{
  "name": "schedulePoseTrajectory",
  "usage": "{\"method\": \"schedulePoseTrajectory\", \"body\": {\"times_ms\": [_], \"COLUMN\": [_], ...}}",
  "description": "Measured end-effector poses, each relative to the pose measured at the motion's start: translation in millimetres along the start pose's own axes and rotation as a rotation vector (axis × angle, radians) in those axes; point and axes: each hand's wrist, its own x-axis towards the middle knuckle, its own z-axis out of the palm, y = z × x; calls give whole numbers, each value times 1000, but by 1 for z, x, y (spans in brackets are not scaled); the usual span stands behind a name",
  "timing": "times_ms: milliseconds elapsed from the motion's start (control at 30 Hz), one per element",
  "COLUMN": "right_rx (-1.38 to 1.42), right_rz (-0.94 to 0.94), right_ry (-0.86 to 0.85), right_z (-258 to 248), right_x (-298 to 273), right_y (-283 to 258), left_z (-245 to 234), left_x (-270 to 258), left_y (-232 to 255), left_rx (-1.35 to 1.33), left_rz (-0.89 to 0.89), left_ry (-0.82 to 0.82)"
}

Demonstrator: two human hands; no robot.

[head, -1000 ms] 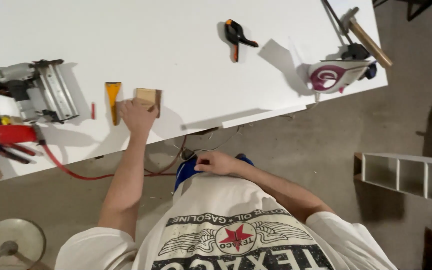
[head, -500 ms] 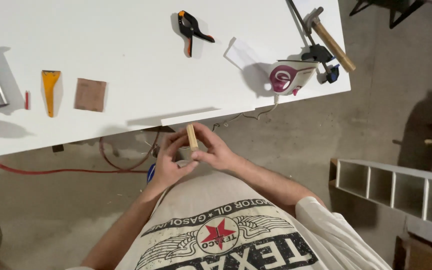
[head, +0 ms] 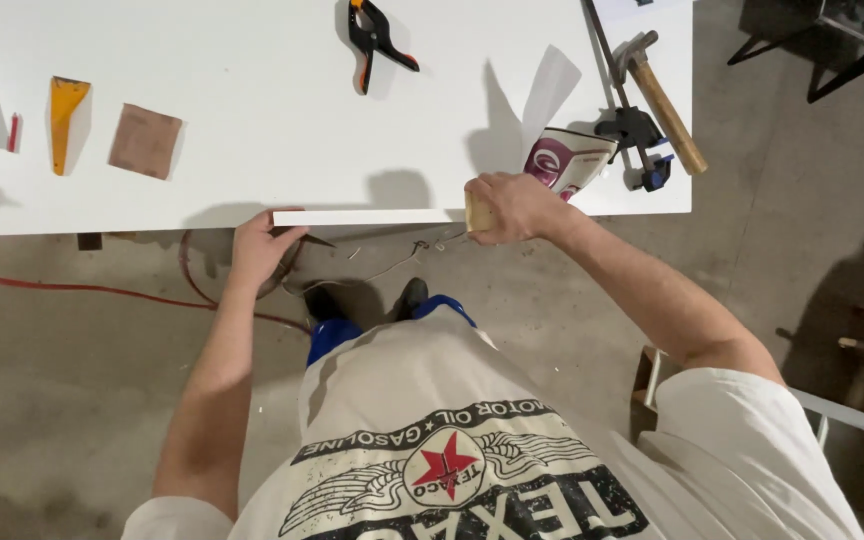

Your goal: The person applies a white edge banding strip to the edge of a white board. They use a clothes iron to heat and adhere the strip, then use a small wooden block to press it down. Finally, they use a yellow plastic scraper to trim the excess banding flush with the board's surface.

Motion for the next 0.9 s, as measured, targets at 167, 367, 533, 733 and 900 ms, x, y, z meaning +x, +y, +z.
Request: {"method": "schedulePoseTrajectory", "body": {"times_ms": [167, 367, 533, 733, 900], "right_rx": [-149, -206, -232, -235, -244], "right_rz": [-7, 78, 37, -27, -60], "right_ry": [-63, -443, -536, -609, -568], "right_z": [16, 16, 24, 3, 6], "right_x": [12, 59, 114, 185, 223], "right_y": [6, -19, -63, -139, -181], "left_z": [-7, -6, -10, -12, -3], "left_x": [5, 14, 6, 18, 21], "left_y": [10, -19, 0, -5, -20], "left_rx": [94, 22, 19, 128, 64], "left_rz": [57, 45, 177, 234, 212], "left_ry": [-9, -70, -85, -179, -166]}}
